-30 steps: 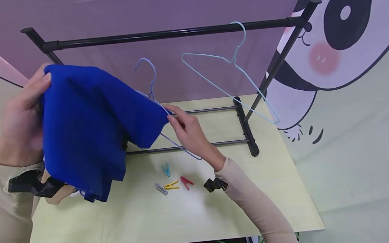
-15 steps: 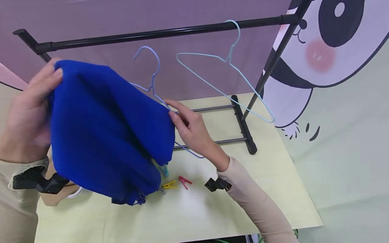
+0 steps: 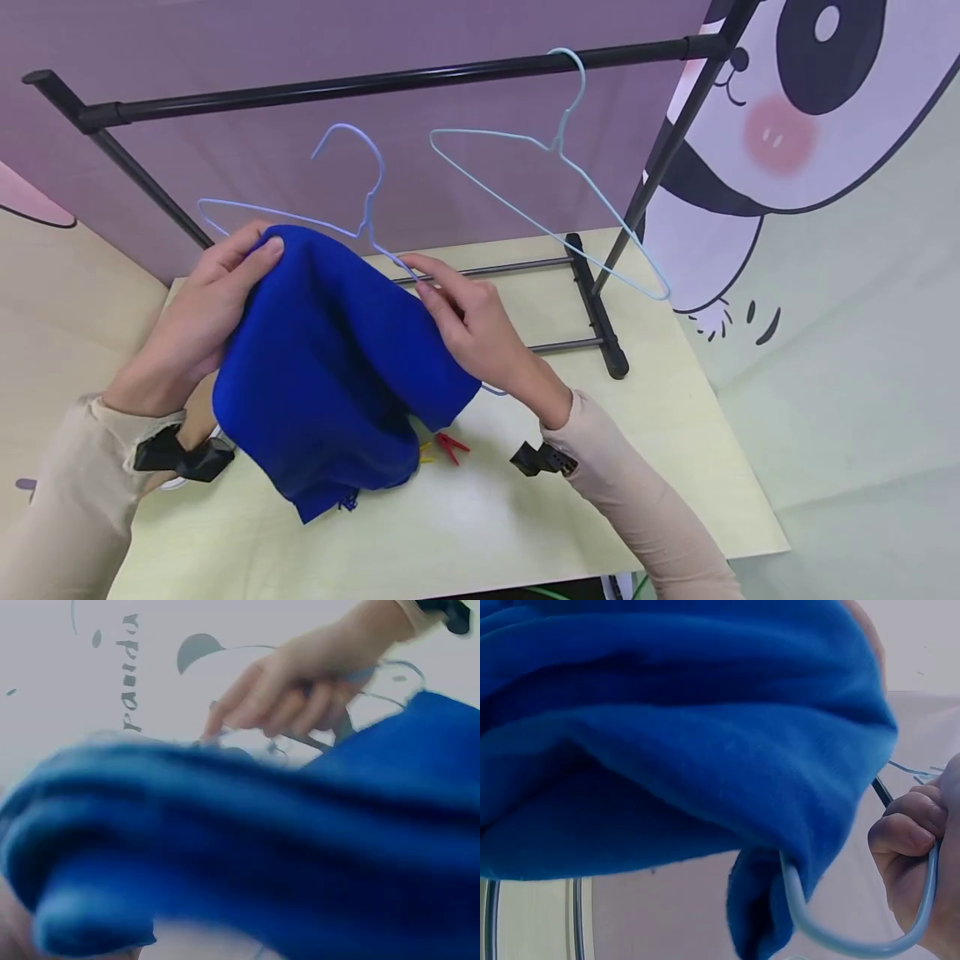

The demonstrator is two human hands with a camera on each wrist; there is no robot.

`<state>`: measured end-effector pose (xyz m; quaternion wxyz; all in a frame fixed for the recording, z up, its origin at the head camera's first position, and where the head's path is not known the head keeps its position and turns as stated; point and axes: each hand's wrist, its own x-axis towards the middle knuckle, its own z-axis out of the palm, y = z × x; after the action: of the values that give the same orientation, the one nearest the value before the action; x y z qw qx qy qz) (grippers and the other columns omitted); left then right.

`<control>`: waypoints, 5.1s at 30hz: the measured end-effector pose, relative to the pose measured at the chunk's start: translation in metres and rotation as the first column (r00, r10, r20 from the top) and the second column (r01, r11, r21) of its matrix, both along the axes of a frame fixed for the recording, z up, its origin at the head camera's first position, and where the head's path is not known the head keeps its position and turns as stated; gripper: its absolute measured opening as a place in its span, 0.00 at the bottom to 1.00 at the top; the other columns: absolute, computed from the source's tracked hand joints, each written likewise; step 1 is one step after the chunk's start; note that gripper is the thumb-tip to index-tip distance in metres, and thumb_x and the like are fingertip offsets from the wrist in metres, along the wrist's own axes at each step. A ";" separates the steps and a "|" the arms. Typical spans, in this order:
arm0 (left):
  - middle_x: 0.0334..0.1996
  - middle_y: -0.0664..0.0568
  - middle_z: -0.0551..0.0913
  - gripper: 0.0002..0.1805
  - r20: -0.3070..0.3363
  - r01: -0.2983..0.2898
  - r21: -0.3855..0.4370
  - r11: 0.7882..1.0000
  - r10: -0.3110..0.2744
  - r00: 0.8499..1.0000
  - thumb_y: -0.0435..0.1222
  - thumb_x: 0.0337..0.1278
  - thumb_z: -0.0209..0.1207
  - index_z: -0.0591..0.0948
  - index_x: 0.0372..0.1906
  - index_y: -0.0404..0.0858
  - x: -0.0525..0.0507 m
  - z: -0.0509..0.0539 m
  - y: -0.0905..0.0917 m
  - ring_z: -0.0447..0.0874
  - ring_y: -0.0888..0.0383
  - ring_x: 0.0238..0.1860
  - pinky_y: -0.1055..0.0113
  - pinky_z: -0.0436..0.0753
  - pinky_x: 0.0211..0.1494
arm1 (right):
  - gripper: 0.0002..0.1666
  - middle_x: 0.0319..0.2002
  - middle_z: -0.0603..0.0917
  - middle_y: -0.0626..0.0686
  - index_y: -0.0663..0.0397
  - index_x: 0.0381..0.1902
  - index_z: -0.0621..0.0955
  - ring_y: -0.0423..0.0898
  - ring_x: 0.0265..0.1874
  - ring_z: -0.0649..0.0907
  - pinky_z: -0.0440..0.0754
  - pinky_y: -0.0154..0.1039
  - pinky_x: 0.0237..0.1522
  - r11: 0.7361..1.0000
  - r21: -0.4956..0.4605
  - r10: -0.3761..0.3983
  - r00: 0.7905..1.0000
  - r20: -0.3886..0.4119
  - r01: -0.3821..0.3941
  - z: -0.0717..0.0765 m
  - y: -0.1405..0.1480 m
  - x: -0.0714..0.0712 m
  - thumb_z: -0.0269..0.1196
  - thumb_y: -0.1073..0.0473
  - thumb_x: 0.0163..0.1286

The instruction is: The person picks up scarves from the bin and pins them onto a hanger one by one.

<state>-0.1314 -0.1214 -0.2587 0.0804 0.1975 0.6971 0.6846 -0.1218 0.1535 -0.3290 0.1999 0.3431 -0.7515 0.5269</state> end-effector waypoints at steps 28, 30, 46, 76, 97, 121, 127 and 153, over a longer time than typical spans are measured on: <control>0.18 0.50 0.68 0.11 -0.636 -0.415 -0.499 0.760 0.005 0.772 0.38 0.78 0.46 0.78 0.44 0.37 -0.036 -0.060 0.033 0.69 0.55 0.19 0.61 0.66 0.27 | 0.20 0.14 0.63 0.43 0.64 0.62 0.76 0.37 0.12 0.62 0.59 0.34 0.17 0.997 0.054 0.054 0.998 0.037 -0.056 -0.001 0.005 0.007 0.53 0.71 0.75; 0.18 0.51 0.68 0.12 -0.628 -0.413 -0.464 0.783 0.038 0.777 0.38 0.78 0.46 0.78 0.45 0.37 -0.030 -0.060 0.027 0.69 0.55 0.19 0.62 0.66 0.27 | 0.19 0.13 0.63 0.43 0.64 0.62 0.76 0.38 0.11 0.63 0.59 0.34 0.16 0.999 0.030 0.039 0.998 0.052 -0.041 -0.003 0.006 0.005 0.52 0.70 0.76; 0.23 0.56 0.80 0.06 -0.063 0.088 -0.939 0.331 -0.421 0.905 0.39 0.59 0.69 0.87 0.35 0.40 -0.012 -0.057 -0.005 0.77 0.60 0.26 0.65 0.76 0.30 | 0.20 0.12 0.63 0.43 0.59 0.64 0.75 0.40 0.09 0.62 0.58 0.35 0.16 1.000 0.014 -0.021 0.991 0.132 0.019 -0.025 0.014 -0.007 0.50 0.68 0.78; 0.34 0.57 0.80 0.05 0.505 -0.230 0.569 0.790 -0.115 0.855 0.38 0.75 0.51 0.77 0.40 0.45 -0.014 -0.078 0.038 0.79 0.63 0.35 0.72 0.78 0.40 | 0.22 0.16 0.64 0.44 0.59 0.66 0.75 0.38 0.12 0.64 0.61 0.34 0.15 0.968 0.138 0.191 0.972 0.140 -0.210 -0.011 -0.006 0.014 0.50 0.70 0.77; 0.42 0.51 0.77 0.03 0.536 -0.472 0.647 0.599 0.084 0.840 0.33 0.73 0.53 0.75 0.43 0.37 -0.084 -0.072 0.063 0.76 0.60 0.46 0.73 0.72 0.57 | 0.23 0.15 0.64 0.40 0.54 0.68 0.74 0.32 0.09 0.61 0.64 0.30 0.16 0.879 0.242 0.330 0.891 0.312 -0.410 -0.030 -0.039 0.052 0.50 0.65 0.79; 0.48 0.28 0.79 0.15 -0.360 -0.378 -0.893 0.246 0.115 0.926 0.29 0.72 0.39 0.73 0.53 0.30 -0.130 -0.107 -0.005 0.80 0.30 0.48 0.35 0.80 0.44 | 0.20 0.19 0.68 0.43 0.59 0.62 0.80 0.32 0.11 0.63 0.63 0.31 0.15 0.871 0.141 0.425 0.867 0.260 -0.470 -0.007 -0.020 0.051 0.59 0.66 0.74; 0.54 0.26 0.75 0.20 -0.318 -0.336 -0.915 0.222 0.112 0.941 0.37 0.74 0.47 0.67 0.61 0.27 -0.138 -0.092 -0.022 0.76 0.28 0.52 0.37 0.77 0.52 | 0.21 0.14 0.61 0.43 0.56 0.64 0.79 0.38 0.11 0.61 0.59 0.34 0.15 0.901 0.100 0.377 0.878 0.297 -0.421 0.000 -0.010 0.046 0.57 0.67 0.75; 0.54 0.37 0.75 0.19 -0.727 -0.625 -0.464 0.627 0.134 0.674 0.41 0.67 0.61 0.78 0.55 0.32 0.010 -0.088 0.006 0.71 0.41 0.54 0.46 0.71 0.56 | 0.24 0.11 0.60 0.46 0.50 0.66 0.78 0.43 0.10 0.63 0.56 0.37 0.12 0.989 -0.037 0.150 0.929 0.339 -0.146 0.000 0.012 0.037 0.57 0.65 0.74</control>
<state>-0.1214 -0.1156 -0.3469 -0.2482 0.2067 0.9072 0.2696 -0.0845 0.1655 -0.3292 0.0283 0.3013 -0.7438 0.5960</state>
